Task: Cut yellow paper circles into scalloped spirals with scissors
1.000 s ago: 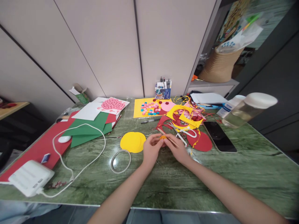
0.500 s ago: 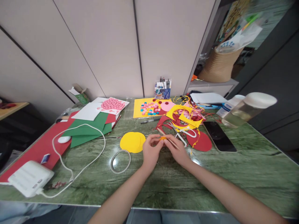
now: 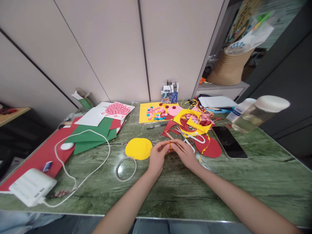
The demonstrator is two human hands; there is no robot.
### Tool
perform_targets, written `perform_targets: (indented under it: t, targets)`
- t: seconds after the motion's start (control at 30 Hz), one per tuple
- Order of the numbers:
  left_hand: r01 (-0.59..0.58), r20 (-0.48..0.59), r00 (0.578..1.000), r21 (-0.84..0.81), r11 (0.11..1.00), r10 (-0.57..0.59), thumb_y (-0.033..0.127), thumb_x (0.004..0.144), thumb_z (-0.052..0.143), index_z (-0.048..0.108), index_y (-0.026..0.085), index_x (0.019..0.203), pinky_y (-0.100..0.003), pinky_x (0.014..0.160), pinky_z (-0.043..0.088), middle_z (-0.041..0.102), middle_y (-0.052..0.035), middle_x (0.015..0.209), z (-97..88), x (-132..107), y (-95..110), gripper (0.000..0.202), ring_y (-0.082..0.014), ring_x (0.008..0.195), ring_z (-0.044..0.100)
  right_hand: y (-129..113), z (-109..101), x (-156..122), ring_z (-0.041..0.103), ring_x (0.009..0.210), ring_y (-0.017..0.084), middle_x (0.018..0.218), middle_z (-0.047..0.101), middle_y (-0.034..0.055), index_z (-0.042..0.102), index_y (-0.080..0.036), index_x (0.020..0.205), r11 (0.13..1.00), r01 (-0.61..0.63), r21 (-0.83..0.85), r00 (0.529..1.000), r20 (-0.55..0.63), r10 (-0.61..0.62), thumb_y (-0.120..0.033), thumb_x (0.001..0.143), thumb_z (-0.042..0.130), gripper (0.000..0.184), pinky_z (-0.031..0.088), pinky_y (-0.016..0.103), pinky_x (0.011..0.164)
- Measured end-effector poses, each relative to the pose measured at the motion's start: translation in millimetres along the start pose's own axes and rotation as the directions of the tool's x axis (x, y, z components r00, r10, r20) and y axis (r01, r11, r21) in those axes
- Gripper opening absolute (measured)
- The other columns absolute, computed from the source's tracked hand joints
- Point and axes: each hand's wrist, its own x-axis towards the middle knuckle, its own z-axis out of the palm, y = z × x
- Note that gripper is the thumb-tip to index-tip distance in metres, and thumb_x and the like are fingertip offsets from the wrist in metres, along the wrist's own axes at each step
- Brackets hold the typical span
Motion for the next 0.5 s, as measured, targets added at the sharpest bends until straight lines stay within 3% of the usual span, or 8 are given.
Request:
perform_targets:
  t: [0.5]
  targets:
    - [-0.078, -0.125, 0.988, 0.062, 0.995, 0.085, 0.016, 0.066, 0.072, 0.064, 0.016, 0.092, -0.028, 0.075, 0.052, 0.070, -0.0028, 0.078, -0.9, -6.2, -0.1, 0.027, -0.0144, 0.074, 0.065, -7.0, 0.9, -3.7, 0.064, 0.086, 0.021, 0.096, 0.070, 0.0041, 0.066, -0.023, 0.099, 0.991, 0.068, -0.112, 0.997, -0.020, -0.071, -0.030, 0.088, 0.051, 0.019, 0.048, 0.031, 0.075]
